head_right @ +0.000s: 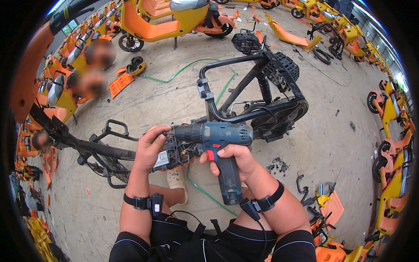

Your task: The person uses a power drill to install screws into the frame of an electric scooter while sitting on the floor in a warehouse.

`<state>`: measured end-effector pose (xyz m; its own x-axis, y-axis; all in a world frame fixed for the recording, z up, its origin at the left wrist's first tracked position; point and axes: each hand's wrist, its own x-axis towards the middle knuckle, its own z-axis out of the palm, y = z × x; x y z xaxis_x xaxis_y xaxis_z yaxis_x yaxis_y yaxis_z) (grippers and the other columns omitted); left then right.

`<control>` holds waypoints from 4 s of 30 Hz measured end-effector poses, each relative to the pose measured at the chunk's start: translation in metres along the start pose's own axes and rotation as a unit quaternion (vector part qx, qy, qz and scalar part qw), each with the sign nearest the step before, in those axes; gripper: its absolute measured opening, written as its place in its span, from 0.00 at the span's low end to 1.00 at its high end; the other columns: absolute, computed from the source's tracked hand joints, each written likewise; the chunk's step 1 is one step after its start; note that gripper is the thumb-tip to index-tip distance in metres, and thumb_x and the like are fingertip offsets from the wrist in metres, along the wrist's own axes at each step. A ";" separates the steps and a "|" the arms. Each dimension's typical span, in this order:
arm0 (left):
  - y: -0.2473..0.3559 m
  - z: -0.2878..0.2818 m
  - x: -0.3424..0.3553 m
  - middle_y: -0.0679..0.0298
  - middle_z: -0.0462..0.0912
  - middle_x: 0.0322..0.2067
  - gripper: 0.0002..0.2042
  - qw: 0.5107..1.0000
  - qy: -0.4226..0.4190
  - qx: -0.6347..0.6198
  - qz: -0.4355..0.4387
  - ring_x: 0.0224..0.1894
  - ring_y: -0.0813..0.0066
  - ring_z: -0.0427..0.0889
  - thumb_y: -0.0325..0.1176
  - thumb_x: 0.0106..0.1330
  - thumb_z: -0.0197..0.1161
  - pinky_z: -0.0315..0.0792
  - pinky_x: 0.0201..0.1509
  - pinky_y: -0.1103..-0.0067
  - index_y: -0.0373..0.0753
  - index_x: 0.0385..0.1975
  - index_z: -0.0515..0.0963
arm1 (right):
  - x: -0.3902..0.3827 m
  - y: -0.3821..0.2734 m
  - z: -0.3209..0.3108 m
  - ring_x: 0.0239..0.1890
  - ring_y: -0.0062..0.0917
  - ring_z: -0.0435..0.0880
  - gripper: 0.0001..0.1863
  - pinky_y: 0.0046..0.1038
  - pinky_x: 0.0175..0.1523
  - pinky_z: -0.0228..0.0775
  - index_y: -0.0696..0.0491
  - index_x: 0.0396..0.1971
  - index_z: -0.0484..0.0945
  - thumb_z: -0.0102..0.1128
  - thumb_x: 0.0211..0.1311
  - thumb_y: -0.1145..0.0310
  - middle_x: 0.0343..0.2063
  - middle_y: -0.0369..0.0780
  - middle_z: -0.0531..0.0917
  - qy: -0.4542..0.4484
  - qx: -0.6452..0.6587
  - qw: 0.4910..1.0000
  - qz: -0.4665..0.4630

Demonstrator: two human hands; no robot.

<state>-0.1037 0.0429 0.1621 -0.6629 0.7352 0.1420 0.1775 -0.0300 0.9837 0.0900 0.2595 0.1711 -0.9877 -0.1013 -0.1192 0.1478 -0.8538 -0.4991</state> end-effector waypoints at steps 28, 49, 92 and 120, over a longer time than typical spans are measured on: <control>0.016 0.108 -0.023 0.64 0.81 0.44 0.12 0.979 -0.121 -0.165 -0.015 0.46 0.77 0.81 0.22 0.69 0.61 0.73 0.53 0.80 0.32 0.50 0.81 | -0.147 -0.058 0.061 0.36 0.20 0.81 0.15 0.26 0.43 0.76 0.57 0.45 0.82 0.69 0.64 0.64 0.36 0.37 0.84 0.334 -0.373 0.863 -0.075; 0.135 0.249 0.152 0.60 0.87 0.43 0.15 0.964 -0.265 -0.026 0.020 0.45 0.77 0.83 0.25 0.66 0.65 0.76 0.52 0.79 0.30 0.52 0.80 | -0.194 -0.230 0.140 0.41 0.48 0.84 0.30 0.43 0.46 0.77 0.58 0.41 0.76 0.78 0.43 0.55 0.35 0.51 0.85 0.489 -0.837 0.212 -0.123; 0.102 0.291 0.225 0.63 0.85 0.48 0.13 0.924 -0.377 0.057 0.012 0.52 0.79 0.82 0.27 0.71 0.59 0.73 0.58 0.79 0.35 0.54 0.77 | -0.138 -0.265 0.155 0.37 0.42 0.87 0.17 0.40 0.42 0.80 0.56 0.36 0.81 0.72 0.48 0.64 0.31 0.48 0.87 0.364 -0.929 0.063 -0.022; 0.080 0.295 0.212 0.63 0.87 0.42 0.12 0.955 -0.295 -0.032 0.032 0.46 0.78 0.82 0.31 0.72 0.61 0.73 0.56 0.80 0.31 0.49 0.82 | -0.136 -0.259 0.140 0.38 0.43 0.87 0.16 0.40 0.43 0.80 0.56 0.34 0.84 0.70 0.49 0.61 0.32 0.49 0.87 0.439 -0.894 0.078 -0.045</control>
<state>-0.0154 0.3965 0.2379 -0.1245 0.9833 0.1328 0.1469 -0.1140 0.9825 0.1790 0.4228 0.4362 -0.7200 0.6084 0.3338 0.6890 0.6839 0.2399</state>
